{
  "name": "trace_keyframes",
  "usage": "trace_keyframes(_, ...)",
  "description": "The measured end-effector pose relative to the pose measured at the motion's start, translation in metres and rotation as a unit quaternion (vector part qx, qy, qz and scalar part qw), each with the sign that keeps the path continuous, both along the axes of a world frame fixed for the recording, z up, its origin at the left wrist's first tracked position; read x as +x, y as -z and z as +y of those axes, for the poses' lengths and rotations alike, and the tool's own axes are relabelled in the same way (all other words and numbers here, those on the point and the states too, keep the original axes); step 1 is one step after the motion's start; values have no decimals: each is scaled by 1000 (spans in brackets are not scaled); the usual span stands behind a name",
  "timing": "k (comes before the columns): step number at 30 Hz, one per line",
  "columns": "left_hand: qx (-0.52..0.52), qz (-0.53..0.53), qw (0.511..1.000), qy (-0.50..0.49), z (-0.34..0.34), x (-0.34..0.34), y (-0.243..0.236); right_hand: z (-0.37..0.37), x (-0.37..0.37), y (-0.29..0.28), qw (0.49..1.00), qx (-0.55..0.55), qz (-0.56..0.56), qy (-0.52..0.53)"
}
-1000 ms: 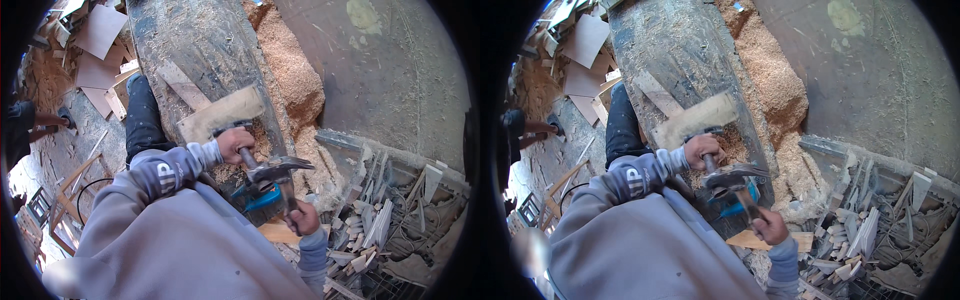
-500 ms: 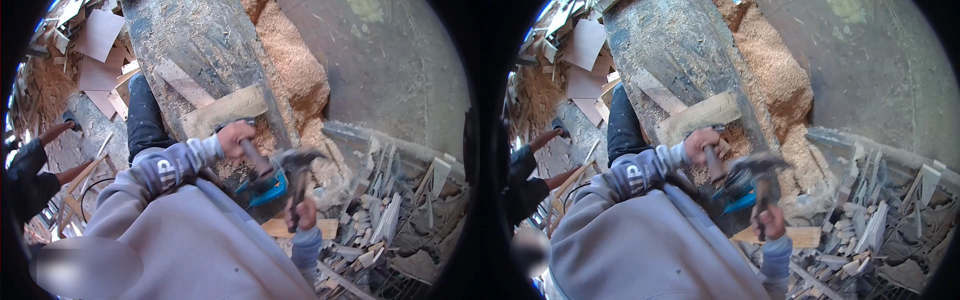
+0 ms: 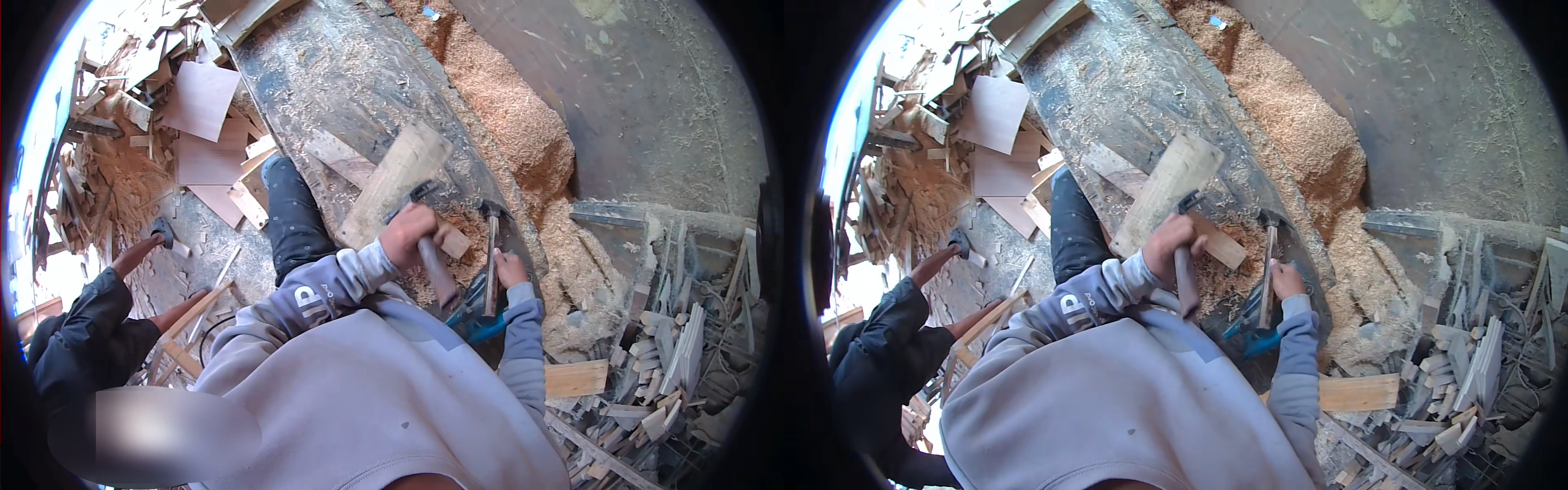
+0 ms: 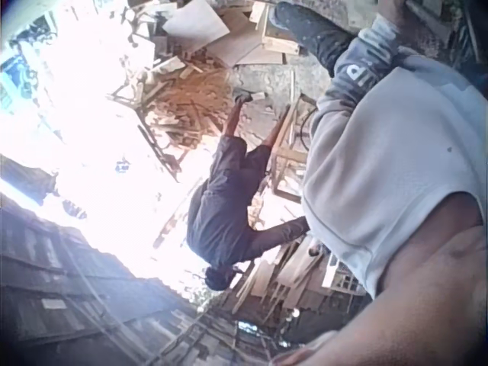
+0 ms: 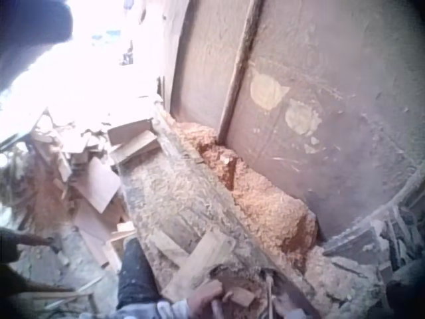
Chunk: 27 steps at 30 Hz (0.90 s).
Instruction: Using a hammer and a pry tool to dismantle or assemble wooden components on a workbench in a workshop.
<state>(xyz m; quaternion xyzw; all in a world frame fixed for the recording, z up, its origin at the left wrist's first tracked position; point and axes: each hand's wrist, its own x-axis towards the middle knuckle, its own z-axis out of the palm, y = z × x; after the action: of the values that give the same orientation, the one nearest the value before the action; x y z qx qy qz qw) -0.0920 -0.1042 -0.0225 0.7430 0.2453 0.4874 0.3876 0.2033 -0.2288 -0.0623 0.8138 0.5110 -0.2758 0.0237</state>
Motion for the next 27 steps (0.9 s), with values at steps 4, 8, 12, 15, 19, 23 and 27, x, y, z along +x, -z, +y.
trace_keyframes(4, -122, -24, 985, -121, 28, -9, 10, 44, -41, -69, 995, 54, -87, 6)
trace_keyframes(8, -118, -12, 983, -142, 40, -14, 13, 86, -133, -146, 882, 340, 321, -54)
trace_keyframes(12, -134, -23, 991, -13, 45, -19, 13, 119, -219, -164, 814, 411, 407, -54)
trace_keyframes(15, -89, 31, 996, -7, 42, -58, 25, 138, -251, -151, 739, 481, 470, 35)
trace_keyframes(19, -132, 180, 961, -166, 22, -124, 61, 145, -254, -134, 730, 499, 460, 79)
trace_keyframes(23, -307, 228, 913, -144, -2, -141, 104, 155, -254, -129, 742, 523, 408, 94)
trace_keyframes(27, -400, 167, 901, -7, -22, -132, 128, 183, -255, -141, 705, 528, 447, 155)
